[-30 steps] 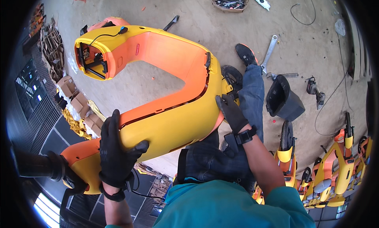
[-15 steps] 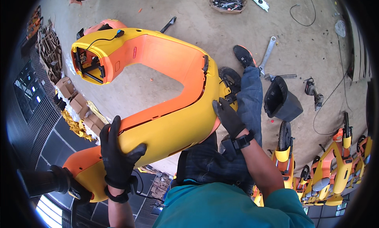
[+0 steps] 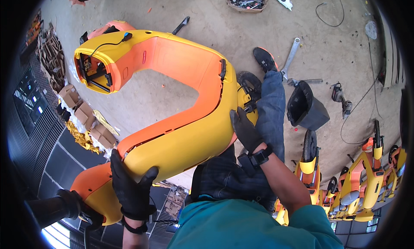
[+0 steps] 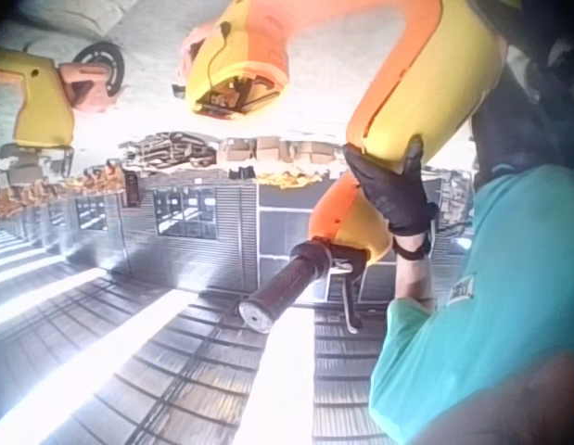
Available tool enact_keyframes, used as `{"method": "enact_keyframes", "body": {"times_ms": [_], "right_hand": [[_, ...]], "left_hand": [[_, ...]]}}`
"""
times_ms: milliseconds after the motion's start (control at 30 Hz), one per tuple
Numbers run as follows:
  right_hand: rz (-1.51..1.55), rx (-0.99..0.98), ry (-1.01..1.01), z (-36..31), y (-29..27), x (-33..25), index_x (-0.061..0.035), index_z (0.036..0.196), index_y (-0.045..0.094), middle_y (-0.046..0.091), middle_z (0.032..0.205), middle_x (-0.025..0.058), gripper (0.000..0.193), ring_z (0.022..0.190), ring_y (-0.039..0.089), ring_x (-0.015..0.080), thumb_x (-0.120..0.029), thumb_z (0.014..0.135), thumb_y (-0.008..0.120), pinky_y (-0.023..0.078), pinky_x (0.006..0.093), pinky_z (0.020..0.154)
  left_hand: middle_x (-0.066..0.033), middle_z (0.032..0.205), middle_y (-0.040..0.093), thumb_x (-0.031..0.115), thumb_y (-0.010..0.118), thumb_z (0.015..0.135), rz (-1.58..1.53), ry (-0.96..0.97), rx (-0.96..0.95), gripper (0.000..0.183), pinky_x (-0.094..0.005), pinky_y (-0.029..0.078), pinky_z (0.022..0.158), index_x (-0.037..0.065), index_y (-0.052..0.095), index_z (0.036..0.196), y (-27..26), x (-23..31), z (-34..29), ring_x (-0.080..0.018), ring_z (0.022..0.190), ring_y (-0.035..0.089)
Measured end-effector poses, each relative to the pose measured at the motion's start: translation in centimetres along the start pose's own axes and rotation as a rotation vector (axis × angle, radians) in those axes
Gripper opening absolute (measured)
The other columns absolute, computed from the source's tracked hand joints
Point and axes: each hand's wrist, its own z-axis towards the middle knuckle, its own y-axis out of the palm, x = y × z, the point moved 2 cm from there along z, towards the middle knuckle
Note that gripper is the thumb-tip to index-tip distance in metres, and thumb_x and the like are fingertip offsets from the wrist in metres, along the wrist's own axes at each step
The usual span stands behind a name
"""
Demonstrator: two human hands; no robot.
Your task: The person disassembles the yellow and orange plastic fairing components from a small electric motorcycle by hand. They pull apart the interlocking panels and unclip internal plastic fasteners until the front bodywork is removed.
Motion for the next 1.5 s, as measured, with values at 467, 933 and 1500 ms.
{"method": "enact_keyframes", "body": {"times_ms": [467,933,1500], "right_hand": [[-0.162,0.007,-0.068,0.7,-0.3,1.1,-0.0037,0.123,0.050,0.066,0.100,0.0281,0.046,0.093,0.064,0.0475,-0.044,0.101,0.049,0.051,0.0508,0.078],[-0.407,-0.401,-1.099,-5.7,5.9,-19.3,-0.0086,0.147,0.040,0.048,0.138,0.0210,0.090,0.130,0.045,0.0398,-0.036,0.073,0.083,0.038,0.0481,0.108],[-0.779,-0.724,-1.155,-5.5,12.4,-23.5,-0.0195,0.147,0.044,0.043,0.145,0.0225,0.099,0.130,0.046,0.0417,-0.055,0.065,0.084,0.039,0.0527,0.105]], "left_hand": [[-0.0299,0.132,0.054,0.054,0.080,0.075,-0.038,-0.026,0.022,0.101,-0.0471,0.047,0.100,-0.006,0.037,0.144,0.6,-0.6,-0.3,-0.0445,0.121,0.055],[-0.0290,0.146,0.041,0.034,0.078,0.084,0.014,0.200,0.204,0.092,-0.0497,0.038,0.108,-0.004,0.026,0.150,2.2,-1.6,-3.4,-0.0461,0.131,0.044],[-0.0213,0.137,0.048,0.023,0.086,0.076,-0.763,-0.443,0.230,0.082,-0.0441,0.045,0.101,-0.001,0.042,0.140,11.6,-10.2,-13.5,-0.0364,0.118,0.054]]}}
